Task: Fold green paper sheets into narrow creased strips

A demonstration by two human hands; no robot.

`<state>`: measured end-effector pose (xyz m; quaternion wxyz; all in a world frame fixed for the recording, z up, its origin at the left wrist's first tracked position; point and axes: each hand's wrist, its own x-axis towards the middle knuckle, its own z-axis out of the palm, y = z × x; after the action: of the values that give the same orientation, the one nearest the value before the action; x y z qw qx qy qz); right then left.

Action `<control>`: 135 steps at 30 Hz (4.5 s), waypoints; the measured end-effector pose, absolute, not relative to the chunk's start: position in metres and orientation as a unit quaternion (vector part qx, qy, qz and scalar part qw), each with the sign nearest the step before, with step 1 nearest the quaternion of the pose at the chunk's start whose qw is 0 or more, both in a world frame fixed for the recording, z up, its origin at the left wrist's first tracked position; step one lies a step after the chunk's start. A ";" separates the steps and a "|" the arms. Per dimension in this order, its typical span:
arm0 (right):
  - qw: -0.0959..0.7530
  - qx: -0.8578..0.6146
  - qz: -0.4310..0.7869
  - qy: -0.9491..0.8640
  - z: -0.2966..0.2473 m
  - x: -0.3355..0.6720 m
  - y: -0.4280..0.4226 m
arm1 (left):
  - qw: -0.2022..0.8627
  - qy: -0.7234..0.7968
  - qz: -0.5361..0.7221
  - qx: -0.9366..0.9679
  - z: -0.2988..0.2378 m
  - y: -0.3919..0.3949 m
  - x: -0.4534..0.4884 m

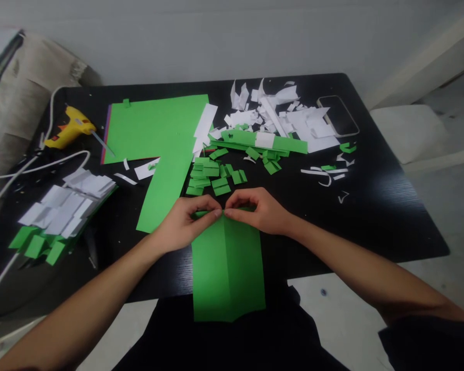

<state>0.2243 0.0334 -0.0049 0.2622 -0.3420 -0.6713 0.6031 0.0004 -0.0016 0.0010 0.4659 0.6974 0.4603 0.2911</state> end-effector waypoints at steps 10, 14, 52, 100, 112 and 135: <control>0.298 -0.373 0.570 -0.669 -0.004 0.221 0.030 | 0.440 0.487 0.310 0.688 0.005 -0.005 0.005; 0.303 -0.377 0.563 -0.670 -0.006 0.220 0.029 | 0.429 0.493 0.305 0.692 0.004 -0.006 0.005; 0.308 -0.393 0.561 -0.660 -0.003 0.220 0.029 | 0.426 0.522 0.334 0.660 0.001 -0.005 0.005; 0.311 -0.421 0.682 -0.510 -0.003 0.221 0.037 | 0.336 0.571 0.429 0.614 -0.002 -0.002 0.003; 0.379 -0.465 0.578 -0.553 -0.007 0.222 0.037 | 0.558 0.572 0.467 0.379 0.003 0.003 -0.001; 0.420 -0.482 0.583 -0.502 -0.008 0.221 0.038 | 0.292 0.612 0.480 0.557 -0.002 -0.001 0.003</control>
<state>0.2215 0.0382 -0.0079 0.4199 -0.4818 -0.5017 0.5829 0.0028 -0.0006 -0.0019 0.2921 0.5571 0.6118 0.4796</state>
